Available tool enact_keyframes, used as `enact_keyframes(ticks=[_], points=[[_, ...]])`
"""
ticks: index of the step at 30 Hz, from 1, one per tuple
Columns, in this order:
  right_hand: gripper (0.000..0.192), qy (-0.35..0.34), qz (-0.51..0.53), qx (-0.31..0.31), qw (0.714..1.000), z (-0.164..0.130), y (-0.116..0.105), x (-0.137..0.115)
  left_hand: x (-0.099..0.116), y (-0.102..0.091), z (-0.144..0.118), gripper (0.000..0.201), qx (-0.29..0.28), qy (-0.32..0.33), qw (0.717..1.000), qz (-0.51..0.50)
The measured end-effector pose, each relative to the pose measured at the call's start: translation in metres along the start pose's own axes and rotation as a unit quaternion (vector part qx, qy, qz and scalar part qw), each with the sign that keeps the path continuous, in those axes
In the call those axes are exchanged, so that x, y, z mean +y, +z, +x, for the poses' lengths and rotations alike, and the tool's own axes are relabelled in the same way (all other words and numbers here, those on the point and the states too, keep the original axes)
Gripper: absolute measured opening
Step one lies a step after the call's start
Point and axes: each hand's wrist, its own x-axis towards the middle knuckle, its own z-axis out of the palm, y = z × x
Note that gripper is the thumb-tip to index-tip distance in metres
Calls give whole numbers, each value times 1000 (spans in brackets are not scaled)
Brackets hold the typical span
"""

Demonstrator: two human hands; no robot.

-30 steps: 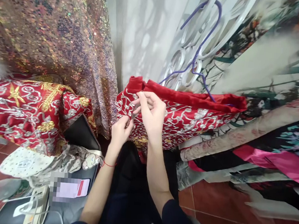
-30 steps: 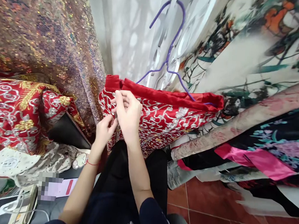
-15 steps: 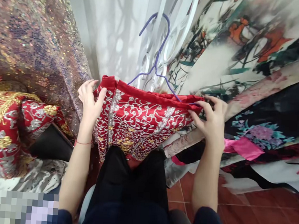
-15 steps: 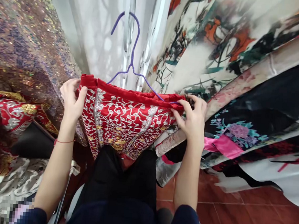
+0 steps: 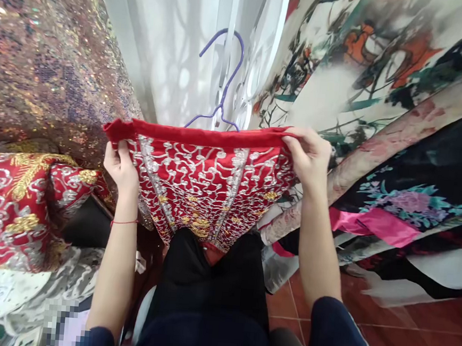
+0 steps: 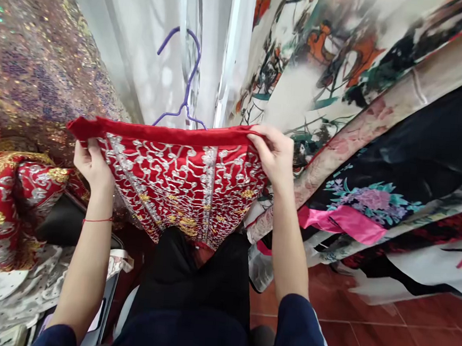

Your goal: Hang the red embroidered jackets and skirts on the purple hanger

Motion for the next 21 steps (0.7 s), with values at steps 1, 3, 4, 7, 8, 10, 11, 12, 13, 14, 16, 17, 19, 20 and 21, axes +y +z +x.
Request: enact_keyframes(ticks=[1,3,4,7,8,10,11,12,13,14,16,17,19,20,21], points=[[24,4,1,-5,1000,1,7,-2,-2,-2,-1,41,17,3,1000,1],[25,17,-6,-9,1000,-1,17,-4,-2,-6,-2,40,19,4,1000,4],[25,23,-10,-7,1000,-3,20,-3,-1,-8,-3,39,1,3,1000,6],[30,42,-24,1,999,-14,25,4,4,-13,1,46,-80,-15,997,11],[33,50,-34,9,998,-17,27,8,5,-15,4,47,-115,-30,993,11],[41,75,-66,34,994,-23,31,16,5,-17,13,49,-183,-66,981,7],[44,90,-85,48,991,-25,33,18,4,-18,17,50,-209,-87,974,-2],[46,104,-102,60,988,-26,35,20,4,-18,22,51,-232,-110,966,-18],[48,115,-113,67,985,-26,35,21,3,-17,26,54,-248,-130,959,-38],[49,124,-118,70,983,-26,36,21,3,-17,28,57,-255,-144,955,-55],[50,130,-105,62,984,-24,33,16,6,-18,30,58,-251,-143,956,-57],[51,130,-90,59,986,-23,31,12,8,-20,28,56,-243,-126,961,-38],[54,128,-52,71,988,-20,25,3,15,-23,22,50,-204,-67,976,14],[56,126,-32,91,987,-19,23,-2,19,-25,19,48,-174,-36,983,35],[57,122,-18,116,986,-17,21,-7,22,-25,15,48,-138,-8,989,51]])
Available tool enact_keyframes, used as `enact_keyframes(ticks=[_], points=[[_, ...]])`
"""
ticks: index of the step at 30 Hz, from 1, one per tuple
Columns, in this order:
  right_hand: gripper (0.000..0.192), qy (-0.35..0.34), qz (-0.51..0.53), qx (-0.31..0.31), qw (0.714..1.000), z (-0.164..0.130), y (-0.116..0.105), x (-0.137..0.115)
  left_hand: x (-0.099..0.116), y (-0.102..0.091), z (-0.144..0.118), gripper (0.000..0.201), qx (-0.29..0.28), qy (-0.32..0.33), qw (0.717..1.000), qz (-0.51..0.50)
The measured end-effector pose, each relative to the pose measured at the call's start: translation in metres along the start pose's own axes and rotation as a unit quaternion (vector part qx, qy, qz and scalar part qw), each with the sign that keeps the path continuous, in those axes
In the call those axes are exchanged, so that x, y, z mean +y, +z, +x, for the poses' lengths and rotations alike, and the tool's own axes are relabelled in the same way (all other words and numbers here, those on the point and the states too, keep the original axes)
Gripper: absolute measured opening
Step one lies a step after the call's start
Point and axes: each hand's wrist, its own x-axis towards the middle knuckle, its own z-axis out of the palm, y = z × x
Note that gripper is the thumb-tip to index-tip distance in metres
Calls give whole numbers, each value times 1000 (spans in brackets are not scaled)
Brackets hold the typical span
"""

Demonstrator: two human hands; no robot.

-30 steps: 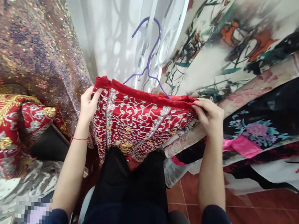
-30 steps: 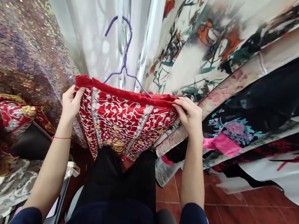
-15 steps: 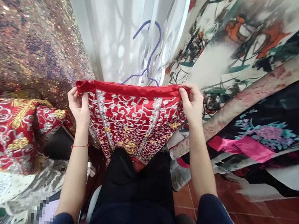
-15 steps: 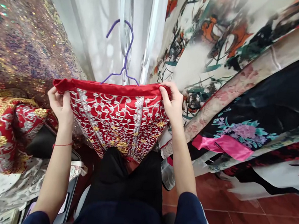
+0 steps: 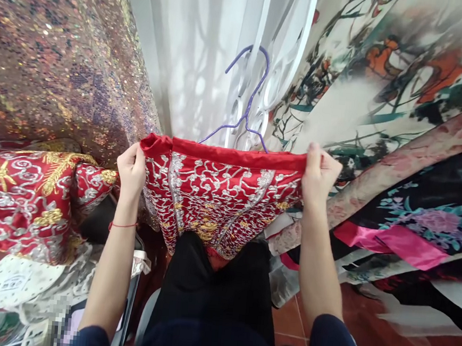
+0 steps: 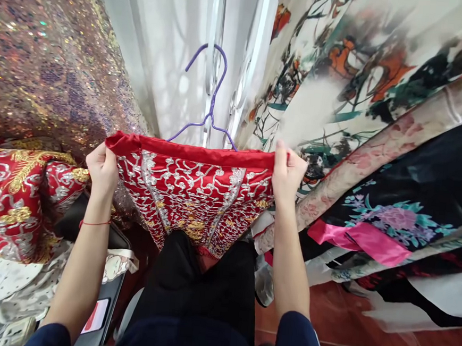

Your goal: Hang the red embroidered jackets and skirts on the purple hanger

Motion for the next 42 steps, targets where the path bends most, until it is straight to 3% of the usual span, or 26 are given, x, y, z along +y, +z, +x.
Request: enact_keyframes(ticks=[3,5,8,13,15,18,21,24,26,30,34,39,42], points=[[58,-13,5,51,999,4,2,-8,6,9,-8,46,150,40,987,51],[58,-13,-32,27,999,6,8,-6,5,19,-10,46,243,43,966,82],[54,-14,-112,-42,993,1,17,1,0,30,-16,48,285,38,950,120],[30,-135,-220,47,965,-32,27,-20,-3,21,-24,51,145,58,981,113],[26,-202,-192,1,960,-45,36,-44,4,16,-18,50,75,46,992,88],[24,-281,-66,-162,944,-55,64,-89,20,17,-1,44,-29,27,996,75],[26,-226,-18,-247,942,-56,106,-129,37,23,13,38,-115,44,989,77],[20,-81,-1,-259,962,-57,143,-151,47,22,13,32,-164,69,981,79],[14,-28,8,-267,963,-58,154,-155,51,15,4,26,-176,81,977,94],[14,-40,47,-294,954,-69,140,-153,55,1,-34,25,-157,148,964,154],[23,-67,93,-258,959,-101,117,-150,62,-7,-75,39,-163,206,949,174],[24,-67,65,-167,981,-158,111,-145,66,-21,-113,27,-190,165,951,179],[25,-55,71,-151,984,-186,106,-138,63,-32,-143,33,-210,119,954,177]])
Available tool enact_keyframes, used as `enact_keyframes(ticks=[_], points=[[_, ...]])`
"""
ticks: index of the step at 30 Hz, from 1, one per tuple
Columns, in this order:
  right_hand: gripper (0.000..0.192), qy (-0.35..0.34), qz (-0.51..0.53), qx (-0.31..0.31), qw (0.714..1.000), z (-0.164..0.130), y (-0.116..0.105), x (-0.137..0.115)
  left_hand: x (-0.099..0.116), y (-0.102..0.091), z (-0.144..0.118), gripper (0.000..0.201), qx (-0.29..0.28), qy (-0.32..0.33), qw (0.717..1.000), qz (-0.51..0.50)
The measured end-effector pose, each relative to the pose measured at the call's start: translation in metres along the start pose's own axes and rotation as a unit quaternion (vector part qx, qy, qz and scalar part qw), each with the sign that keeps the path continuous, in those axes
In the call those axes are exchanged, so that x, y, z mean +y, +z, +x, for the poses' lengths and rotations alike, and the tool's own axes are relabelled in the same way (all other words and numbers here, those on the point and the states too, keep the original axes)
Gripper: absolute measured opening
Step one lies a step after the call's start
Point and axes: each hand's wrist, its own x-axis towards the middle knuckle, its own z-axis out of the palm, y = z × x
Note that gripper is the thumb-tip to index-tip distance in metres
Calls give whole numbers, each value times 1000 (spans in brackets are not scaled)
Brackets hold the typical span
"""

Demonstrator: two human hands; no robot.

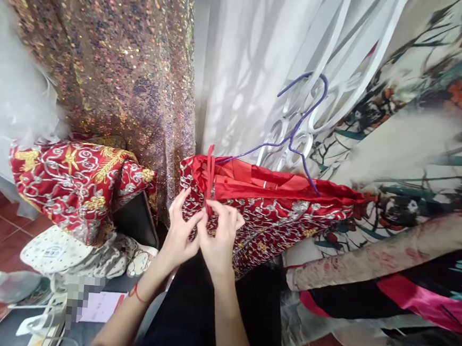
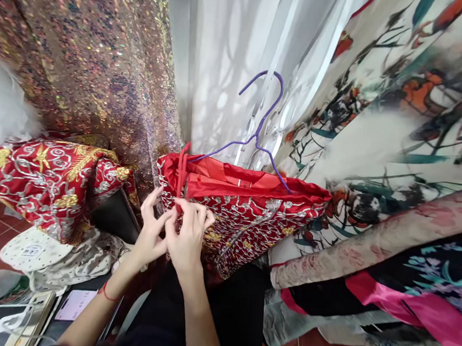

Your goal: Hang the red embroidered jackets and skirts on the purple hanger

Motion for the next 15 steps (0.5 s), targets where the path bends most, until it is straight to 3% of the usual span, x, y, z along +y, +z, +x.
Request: enact_keyframes(ticks=[5,8,11,15], points=[[32,66,132,-38,988,-44,-14,12,3,12,-51,40,-71,-136,977,-150],[36,109,200,-68,971,-65,-26,26,6,19,-71,45,-91,-258,906,-322],[37,104,236,-132,957,-78,-36,43,15,22,-84,56,-100,-346,824,-438],[35,93,283,-213,931,-90,-43,50,31,22,-87,61,-107,-409,780,-462]])
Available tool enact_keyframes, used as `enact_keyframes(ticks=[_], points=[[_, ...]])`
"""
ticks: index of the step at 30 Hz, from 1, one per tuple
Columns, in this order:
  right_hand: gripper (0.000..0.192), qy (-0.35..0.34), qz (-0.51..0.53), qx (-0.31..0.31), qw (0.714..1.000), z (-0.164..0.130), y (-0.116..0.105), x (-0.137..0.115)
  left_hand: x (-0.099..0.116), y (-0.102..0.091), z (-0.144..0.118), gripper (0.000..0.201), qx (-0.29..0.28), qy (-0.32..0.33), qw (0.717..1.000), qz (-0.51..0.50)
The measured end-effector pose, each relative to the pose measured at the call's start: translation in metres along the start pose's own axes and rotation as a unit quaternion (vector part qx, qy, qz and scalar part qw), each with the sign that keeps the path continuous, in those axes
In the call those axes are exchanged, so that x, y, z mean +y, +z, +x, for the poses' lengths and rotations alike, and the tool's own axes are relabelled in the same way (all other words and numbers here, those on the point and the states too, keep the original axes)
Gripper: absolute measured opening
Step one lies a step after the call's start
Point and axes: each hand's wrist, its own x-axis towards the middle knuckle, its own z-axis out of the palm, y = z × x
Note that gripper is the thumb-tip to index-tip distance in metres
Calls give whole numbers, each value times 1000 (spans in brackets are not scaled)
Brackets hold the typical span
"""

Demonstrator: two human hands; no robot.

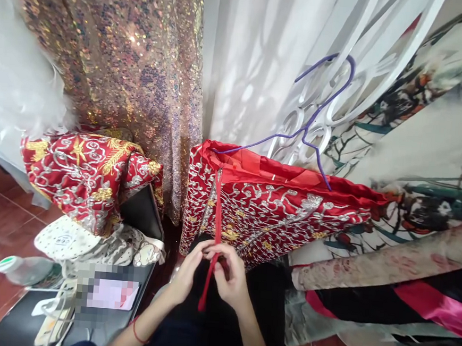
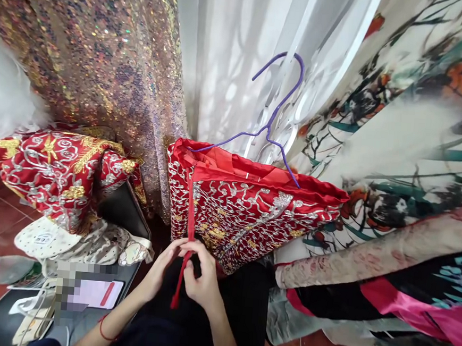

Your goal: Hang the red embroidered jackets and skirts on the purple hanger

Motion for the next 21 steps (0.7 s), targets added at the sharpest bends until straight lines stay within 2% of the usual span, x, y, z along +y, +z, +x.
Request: enact_keyframes(ticks=[3,6,9,11,13,15,18,21], points=[[31,42,22,-13,999,-8,9,-8,5,7,-3,60,10,-8,1000,-10],[20,113,62,26,991,-12,23,-18,3,12,-7,57,63,-5,998,-20],[15,188,142,59,970,-7,38,-21,-8,15,-14,55,98,-3,995,-34],[21,230,179,95,952,-3,46,-19,-17,16,-20,56,105,-1,994,-29],[30,269,195,120,935,0,51,-16,-22,12,-24,56,92,1,996,-6],[36,298,196,117,927,1,53,-16,-22,5,-27,53,59,1,998,31],[35,312,160,95,932,2,52,-19,-17,-9,-26,47,19,16,995,98],[31,288,104,91,948,4,51,-23,-11,-21,-22,44,19,32,989,144]])
